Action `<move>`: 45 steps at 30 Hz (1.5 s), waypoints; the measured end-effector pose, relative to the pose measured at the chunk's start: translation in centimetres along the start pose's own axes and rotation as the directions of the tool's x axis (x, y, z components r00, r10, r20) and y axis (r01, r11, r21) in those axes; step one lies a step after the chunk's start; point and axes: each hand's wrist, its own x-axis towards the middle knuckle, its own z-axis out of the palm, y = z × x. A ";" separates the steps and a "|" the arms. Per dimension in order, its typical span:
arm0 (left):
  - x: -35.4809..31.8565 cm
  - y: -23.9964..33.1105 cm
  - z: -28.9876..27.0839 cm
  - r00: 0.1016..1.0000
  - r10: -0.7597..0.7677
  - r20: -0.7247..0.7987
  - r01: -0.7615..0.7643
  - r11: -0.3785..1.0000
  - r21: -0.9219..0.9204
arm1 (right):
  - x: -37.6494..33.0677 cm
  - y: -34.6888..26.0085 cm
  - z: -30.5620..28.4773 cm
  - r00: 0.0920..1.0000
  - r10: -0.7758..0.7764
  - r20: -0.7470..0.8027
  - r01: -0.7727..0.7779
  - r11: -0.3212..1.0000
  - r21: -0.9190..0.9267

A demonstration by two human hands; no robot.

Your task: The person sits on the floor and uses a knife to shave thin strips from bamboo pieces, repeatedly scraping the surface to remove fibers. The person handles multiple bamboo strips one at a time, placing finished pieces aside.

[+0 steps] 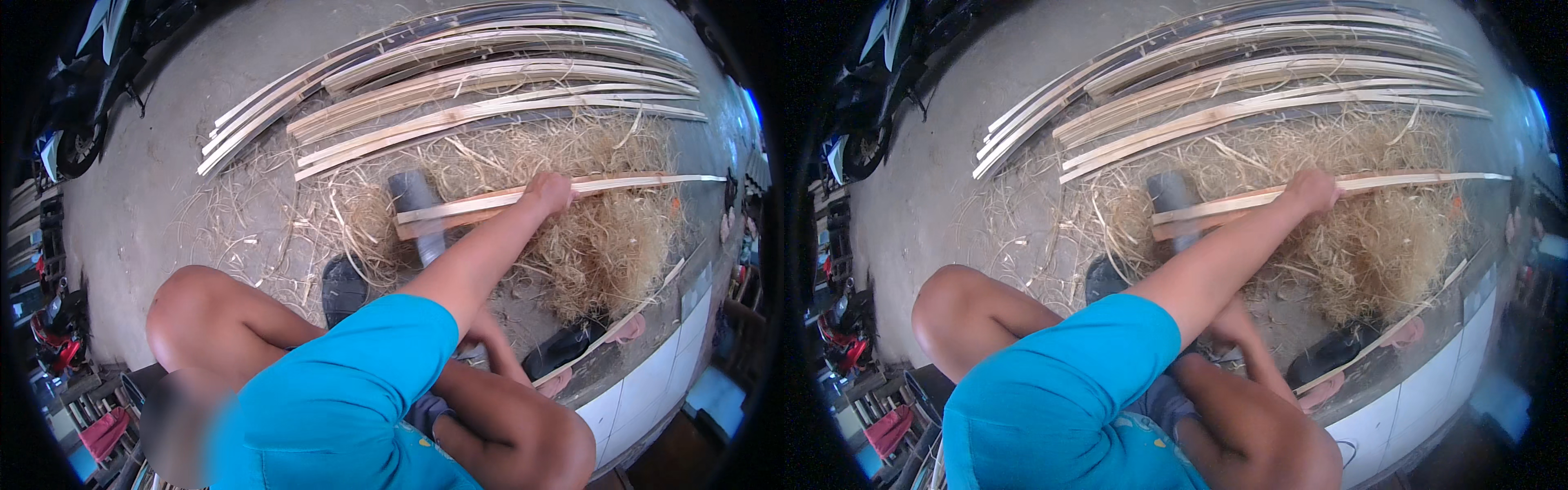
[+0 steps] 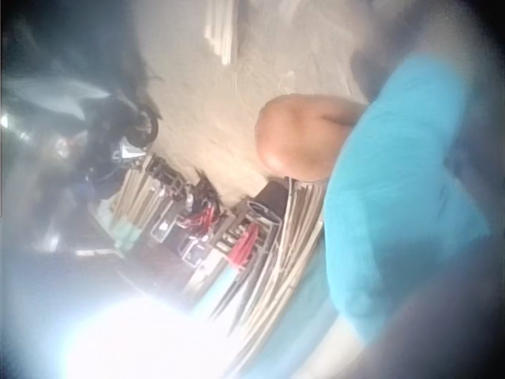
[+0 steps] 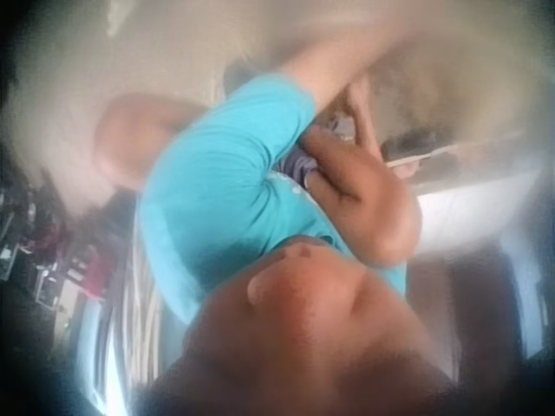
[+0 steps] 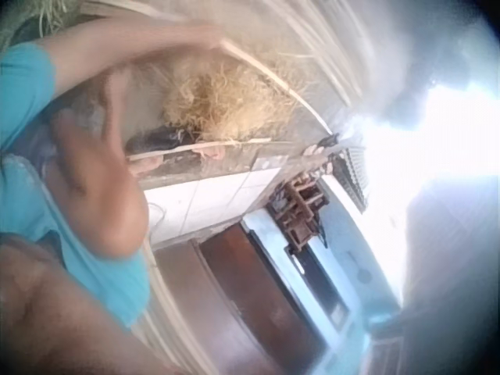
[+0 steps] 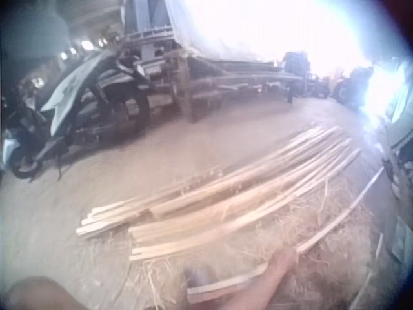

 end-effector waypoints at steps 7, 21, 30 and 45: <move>0.3 -0.4 -0.4 0.999 0.037 -0.021 -0.036 0.998 0.043 | 1.8 1.8 -1.2 0.953 -0.159 -0.258 0.174 0.984 0.039; 1.8 -0.8 1.0 0.995 0.077 -0.070 -0.072 0.995 0.069 | -0.1 -1.8 -2.2 0.981 -0.075 -0.179 0.105 0.981 0.165; 1.5 -1.6 -0.2 0.993 0.091 -0.076 -0.086 0.995 0.055 | -0.7 -3.9 -1.2 0.987 -0.161 -0.029 0.155 0.977 -0.146; 1.5 -1.2 0.0 0.990 0.143 0.005 -0.143 0.988 0.059 | 0.5 2.4 1.7 0.979 -0.074 0.192 0.139 0.926 -0.352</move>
